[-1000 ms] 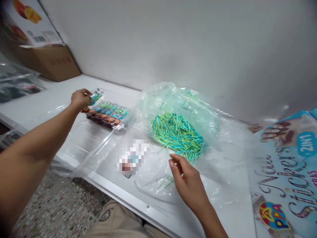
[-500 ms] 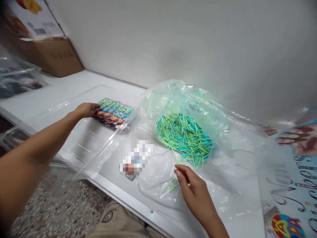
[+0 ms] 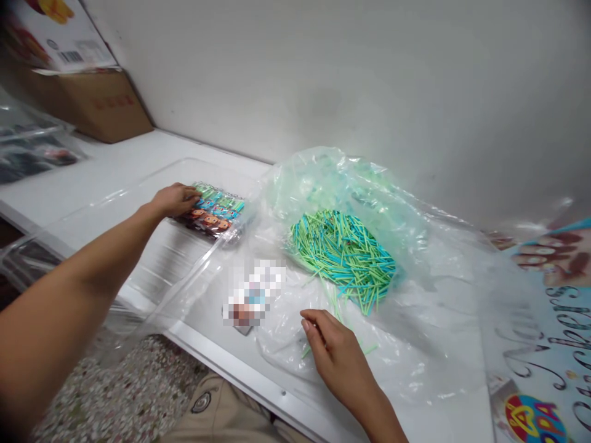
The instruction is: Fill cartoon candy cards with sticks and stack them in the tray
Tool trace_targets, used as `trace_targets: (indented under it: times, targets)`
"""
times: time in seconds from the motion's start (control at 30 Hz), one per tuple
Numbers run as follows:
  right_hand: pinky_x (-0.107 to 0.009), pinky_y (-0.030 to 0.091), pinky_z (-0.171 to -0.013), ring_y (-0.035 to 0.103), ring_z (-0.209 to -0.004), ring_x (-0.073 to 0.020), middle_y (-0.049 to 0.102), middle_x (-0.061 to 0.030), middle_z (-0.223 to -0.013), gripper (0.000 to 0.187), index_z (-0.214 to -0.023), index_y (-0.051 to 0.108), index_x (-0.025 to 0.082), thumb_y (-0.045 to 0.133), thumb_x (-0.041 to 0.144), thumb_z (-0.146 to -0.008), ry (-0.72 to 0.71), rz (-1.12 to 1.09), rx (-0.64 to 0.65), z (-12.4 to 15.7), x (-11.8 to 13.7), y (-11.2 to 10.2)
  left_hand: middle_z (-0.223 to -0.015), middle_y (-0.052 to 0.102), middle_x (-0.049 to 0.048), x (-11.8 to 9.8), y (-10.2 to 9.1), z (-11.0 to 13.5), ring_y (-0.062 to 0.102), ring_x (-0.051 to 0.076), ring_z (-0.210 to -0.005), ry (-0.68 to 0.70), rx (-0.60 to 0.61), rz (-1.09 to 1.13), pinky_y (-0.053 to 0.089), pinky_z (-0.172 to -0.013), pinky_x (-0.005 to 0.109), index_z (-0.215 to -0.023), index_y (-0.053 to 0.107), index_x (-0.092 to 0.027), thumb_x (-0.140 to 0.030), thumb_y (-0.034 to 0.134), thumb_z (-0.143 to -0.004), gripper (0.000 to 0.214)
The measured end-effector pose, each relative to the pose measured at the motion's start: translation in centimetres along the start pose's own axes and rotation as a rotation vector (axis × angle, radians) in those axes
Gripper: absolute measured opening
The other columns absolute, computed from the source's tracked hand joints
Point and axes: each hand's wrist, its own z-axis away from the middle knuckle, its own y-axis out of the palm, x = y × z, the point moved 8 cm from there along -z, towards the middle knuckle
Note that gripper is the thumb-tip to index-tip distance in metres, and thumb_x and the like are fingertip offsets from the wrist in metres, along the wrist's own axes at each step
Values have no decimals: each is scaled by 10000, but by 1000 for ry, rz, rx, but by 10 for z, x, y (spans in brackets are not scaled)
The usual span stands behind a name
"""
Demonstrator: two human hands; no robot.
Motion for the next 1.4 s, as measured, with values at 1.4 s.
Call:
trace_targets:
  times: [1.4]
  targets:
    - [-246, 420, -578, 531, -616, -117, 665, -28, -862, 303, -971, 631, 185, 443, 419, -927, -57, -206, 64, -8, -20, -61, -741, 722, 55, -307, 3, 241, 671, 211, -715, 103, 380, 1527, 524, -671, 340, -706, 757, -197, -413, 742, -674, 219]
